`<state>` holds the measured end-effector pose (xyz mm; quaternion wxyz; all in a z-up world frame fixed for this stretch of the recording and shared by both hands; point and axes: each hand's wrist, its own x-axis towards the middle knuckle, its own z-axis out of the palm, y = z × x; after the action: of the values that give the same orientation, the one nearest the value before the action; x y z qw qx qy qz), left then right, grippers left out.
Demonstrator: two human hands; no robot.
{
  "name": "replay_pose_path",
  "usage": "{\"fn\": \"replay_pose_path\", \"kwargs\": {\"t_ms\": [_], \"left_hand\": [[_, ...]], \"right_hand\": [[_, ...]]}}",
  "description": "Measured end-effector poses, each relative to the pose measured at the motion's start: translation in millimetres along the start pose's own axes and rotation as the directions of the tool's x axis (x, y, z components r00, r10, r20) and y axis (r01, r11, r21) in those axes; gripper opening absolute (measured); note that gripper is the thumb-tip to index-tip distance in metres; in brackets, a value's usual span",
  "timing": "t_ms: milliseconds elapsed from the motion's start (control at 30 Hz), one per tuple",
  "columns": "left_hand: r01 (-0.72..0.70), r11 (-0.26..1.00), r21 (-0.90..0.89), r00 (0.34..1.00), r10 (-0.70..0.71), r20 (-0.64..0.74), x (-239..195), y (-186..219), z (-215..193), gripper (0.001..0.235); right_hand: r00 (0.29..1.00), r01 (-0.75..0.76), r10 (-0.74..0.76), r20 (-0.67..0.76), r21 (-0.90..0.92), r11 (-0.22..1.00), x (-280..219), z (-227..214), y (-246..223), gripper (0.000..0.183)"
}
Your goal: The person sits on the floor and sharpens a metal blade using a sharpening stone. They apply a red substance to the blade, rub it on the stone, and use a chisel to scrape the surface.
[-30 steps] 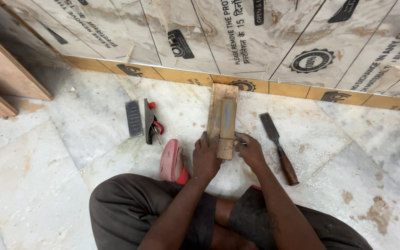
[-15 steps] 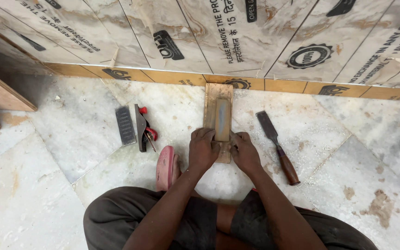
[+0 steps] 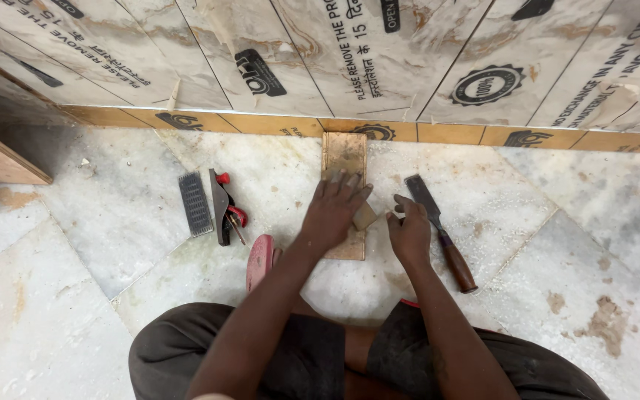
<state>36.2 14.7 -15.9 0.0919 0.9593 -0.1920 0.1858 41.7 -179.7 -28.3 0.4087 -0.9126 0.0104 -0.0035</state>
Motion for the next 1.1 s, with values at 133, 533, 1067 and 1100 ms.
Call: {"fn": "replay_pose_path", "kwargs": {"t_ms": [133,533,1067,1100], "left_hand": [[-0.121,0.993,0.017,0.978,0.116,0.175,19,-29,14,0.036],[0.653,0.750,-0.106,0.710,-0.557,0.430,0,-7,-30,0.067],[0.434,0.851,-0.295,0.900,-0.399,0.176,-27,6,-5,0.081],[0.439,0.846,-0.301,0.898,-0.404,0.175,-26,7,-5,0.082]], "right_hand": [[0.996,-0.074,0.070,-0.050,-0.092,0.993,3,-8,7,0.040],[0.964,-0.266,0.223,-0.148,-0.431,0.862,9,-18,41,0.050],[0.978,-0.208,0.203,-0.049,-0.137,0.968,20,-20,63,0.037],[0.969,-0.248,0.248,0.003,0.017,0.969,23,-23,55,0.035]]}}
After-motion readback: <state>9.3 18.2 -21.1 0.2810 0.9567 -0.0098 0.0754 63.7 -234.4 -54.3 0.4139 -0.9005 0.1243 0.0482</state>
